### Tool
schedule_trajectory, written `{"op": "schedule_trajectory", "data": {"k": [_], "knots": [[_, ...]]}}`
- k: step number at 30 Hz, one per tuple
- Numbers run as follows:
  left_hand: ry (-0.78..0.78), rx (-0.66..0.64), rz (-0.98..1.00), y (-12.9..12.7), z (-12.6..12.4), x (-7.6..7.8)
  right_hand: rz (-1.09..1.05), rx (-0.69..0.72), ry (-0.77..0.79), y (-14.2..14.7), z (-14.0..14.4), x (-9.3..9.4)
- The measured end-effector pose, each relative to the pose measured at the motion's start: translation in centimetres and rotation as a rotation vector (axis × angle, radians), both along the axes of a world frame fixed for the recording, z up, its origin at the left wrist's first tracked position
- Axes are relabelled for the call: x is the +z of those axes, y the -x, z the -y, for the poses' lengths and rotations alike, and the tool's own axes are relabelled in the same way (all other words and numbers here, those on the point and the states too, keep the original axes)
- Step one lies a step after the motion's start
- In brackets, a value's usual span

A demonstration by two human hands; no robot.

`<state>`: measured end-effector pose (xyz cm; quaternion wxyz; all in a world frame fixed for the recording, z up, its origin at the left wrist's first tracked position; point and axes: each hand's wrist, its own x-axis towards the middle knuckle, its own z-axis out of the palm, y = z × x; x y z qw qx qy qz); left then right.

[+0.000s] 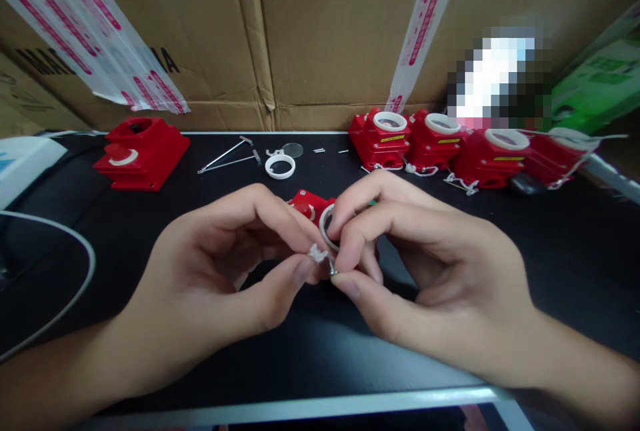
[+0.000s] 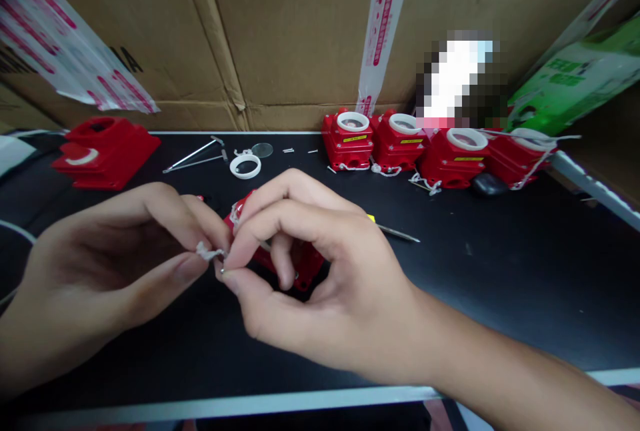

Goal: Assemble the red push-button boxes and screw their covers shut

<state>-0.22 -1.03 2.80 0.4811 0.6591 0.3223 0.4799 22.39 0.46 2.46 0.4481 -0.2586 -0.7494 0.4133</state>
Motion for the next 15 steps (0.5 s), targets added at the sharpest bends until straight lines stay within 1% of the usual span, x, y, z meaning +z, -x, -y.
{"op": "schedule_trajectory", "data": {"k": [7,15], "knots": [[0.032,-0.002,0.056,-0.29,0.01,-0.11,0.017,0.002,0.009,0.01,0.03,0.13],[0.018,0.019,-0.021,-0.11,0.0,0.06,0.025,0.014,0.016,-0.12,0.1,0.28]]}}
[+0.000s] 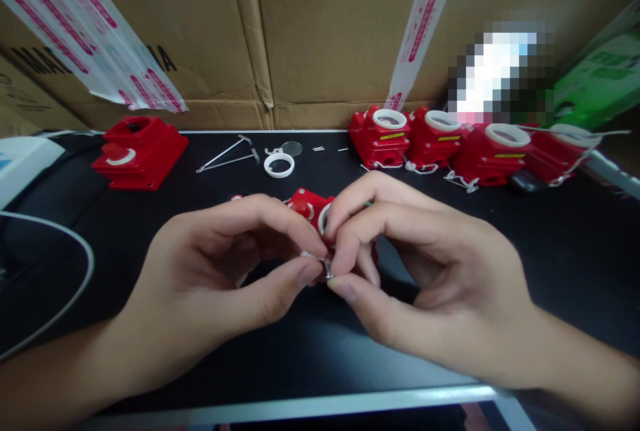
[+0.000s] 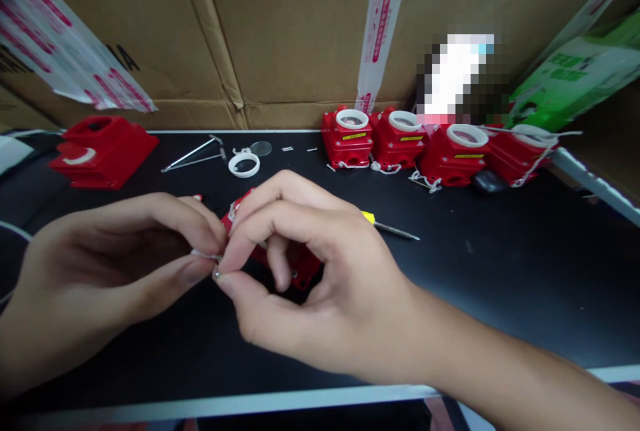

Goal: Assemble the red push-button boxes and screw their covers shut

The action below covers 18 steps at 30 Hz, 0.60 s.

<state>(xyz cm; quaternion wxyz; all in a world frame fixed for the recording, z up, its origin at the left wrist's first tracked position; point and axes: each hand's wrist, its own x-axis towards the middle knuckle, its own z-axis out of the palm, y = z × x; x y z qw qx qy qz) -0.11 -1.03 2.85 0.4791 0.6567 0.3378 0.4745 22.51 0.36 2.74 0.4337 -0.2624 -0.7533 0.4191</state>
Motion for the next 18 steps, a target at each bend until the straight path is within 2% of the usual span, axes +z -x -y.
{"op": "schedule_trajectory", "data": {"k": [18], "knots": [[0.011,0.023,-0.009,0.01,0.22,-0.11,0.012,-0.005,0.002,-0.1,0.08,0.15]]}}
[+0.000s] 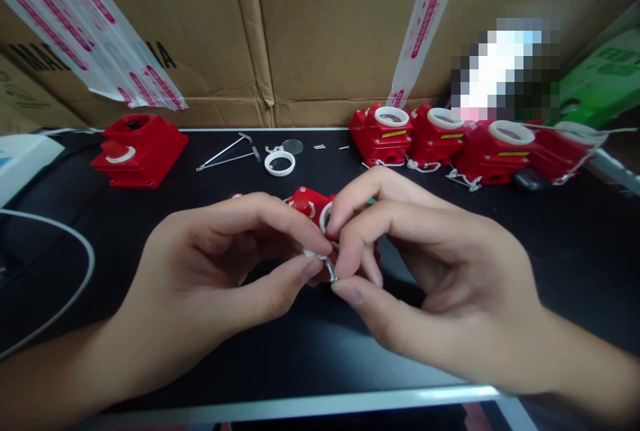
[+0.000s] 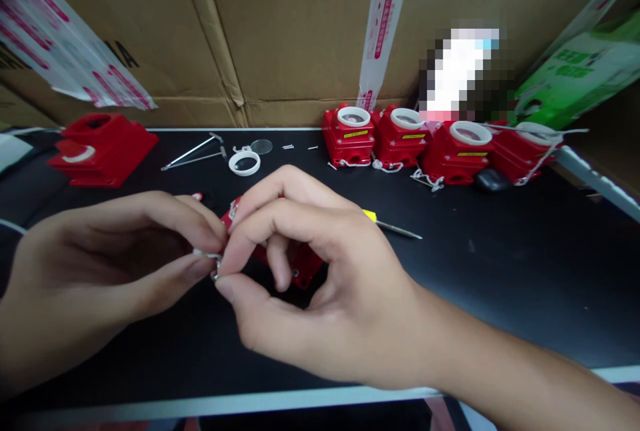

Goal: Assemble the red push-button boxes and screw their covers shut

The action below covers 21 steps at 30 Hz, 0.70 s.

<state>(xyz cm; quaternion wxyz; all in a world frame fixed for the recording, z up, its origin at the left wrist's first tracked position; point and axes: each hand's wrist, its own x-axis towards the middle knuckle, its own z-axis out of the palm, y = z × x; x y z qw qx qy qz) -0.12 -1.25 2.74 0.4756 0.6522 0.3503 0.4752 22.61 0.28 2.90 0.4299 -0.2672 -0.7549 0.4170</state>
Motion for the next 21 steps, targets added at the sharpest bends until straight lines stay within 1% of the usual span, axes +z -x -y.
{"op": "schedule_trajectory", "data": {"k": [4,11,16,21], "knots": [[-0.001,0.001,0.009,-0.12,-0.1,-0.04,-0.005,-0.005,-0.005,0.1,-0.1,0.02],[-0.057,0.006,0.006,0.02,0.03,0.12,0.007,-0.029,0.003,0.18,-0.02,0.16],[-0.071,0.036,-0.04,0.16,-0.02,-0.01,-0.024,-0.021,0.006,0.19,-0.17,-0.12],[-0.119,0.024,-0.103,0.27,0.15,-0.12,-0.014,-0.004,0.003,0.22,-0.29,-0.29]]}}
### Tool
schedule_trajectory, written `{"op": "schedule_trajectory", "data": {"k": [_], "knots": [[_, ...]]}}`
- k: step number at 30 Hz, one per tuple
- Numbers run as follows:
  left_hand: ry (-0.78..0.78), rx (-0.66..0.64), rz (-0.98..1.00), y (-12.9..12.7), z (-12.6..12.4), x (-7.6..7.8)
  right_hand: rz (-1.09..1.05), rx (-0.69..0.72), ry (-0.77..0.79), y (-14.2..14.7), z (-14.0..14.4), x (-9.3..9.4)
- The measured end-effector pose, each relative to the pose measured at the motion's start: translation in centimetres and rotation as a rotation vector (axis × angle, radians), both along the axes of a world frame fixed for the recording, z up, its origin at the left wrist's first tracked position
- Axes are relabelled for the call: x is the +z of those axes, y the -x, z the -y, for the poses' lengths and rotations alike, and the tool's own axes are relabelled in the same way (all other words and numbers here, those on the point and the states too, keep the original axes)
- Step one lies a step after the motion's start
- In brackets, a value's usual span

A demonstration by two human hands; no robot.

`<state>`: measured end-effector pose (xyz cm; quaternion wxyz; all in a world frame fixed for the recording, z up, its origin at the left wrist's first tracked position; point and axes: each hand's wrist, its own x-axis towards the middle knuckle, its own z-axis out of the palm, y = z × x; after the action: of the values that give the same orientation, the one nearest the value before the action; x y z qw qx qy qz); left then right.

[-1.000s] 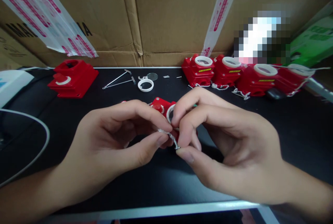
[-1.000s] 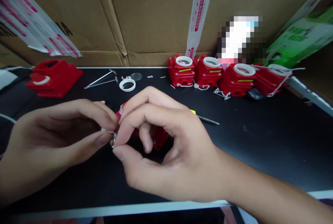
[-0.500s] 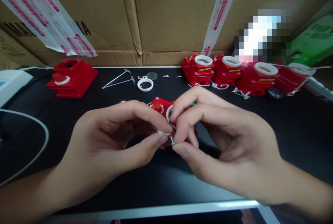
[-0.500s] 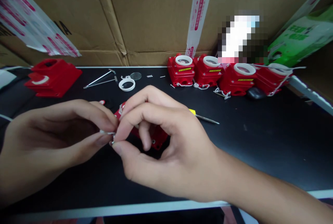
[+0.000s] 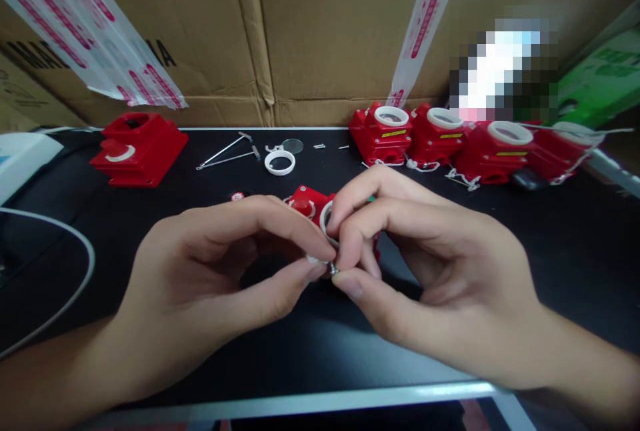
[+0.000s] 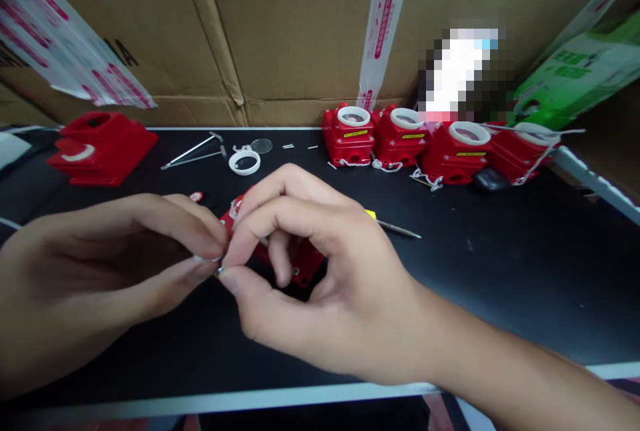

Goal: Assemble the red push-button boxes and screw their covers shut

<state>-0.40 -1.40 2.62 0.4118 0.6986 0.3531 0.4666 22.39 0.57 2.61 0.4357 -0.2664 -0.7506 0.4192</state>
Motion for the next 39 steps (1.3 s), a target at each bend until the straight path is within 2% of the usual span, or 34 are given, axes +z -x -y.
{"op": "schedule_trajectory", "data": {"k": [14,18,21,25,31,39], "knots": [[-0.193,-0.001,-0.173,0.3,0.0,0.6,0.025,-0.024,-0.047,-0.3,0.3,0.2],[-0.196,-0.005,-0.174,0.5,0.1,0.7,0.011,-0.062,-0.077,-0.2,0.2,0.0],[-0.133,-0.026,-0.111,0.5,0.2,0.5,0.007,-0.107,-0.14,-0.2,0.2,-0.2],[-0.037,-0.03,0.002,0.3,0.3,0.3,0.048,-0.167,-0.297,-0.3,0.3,-0.1],[-0.048,-0.04,-0.01,0.3,0.1,0.3,0.212,-0.281,-0.532,-0.6,0.7,0.2],[-0.03,-0.033,0.012,0.1,0.0,0.0,0.33,-0.371,-0.598,-0.7,1.2,0.2]]}}
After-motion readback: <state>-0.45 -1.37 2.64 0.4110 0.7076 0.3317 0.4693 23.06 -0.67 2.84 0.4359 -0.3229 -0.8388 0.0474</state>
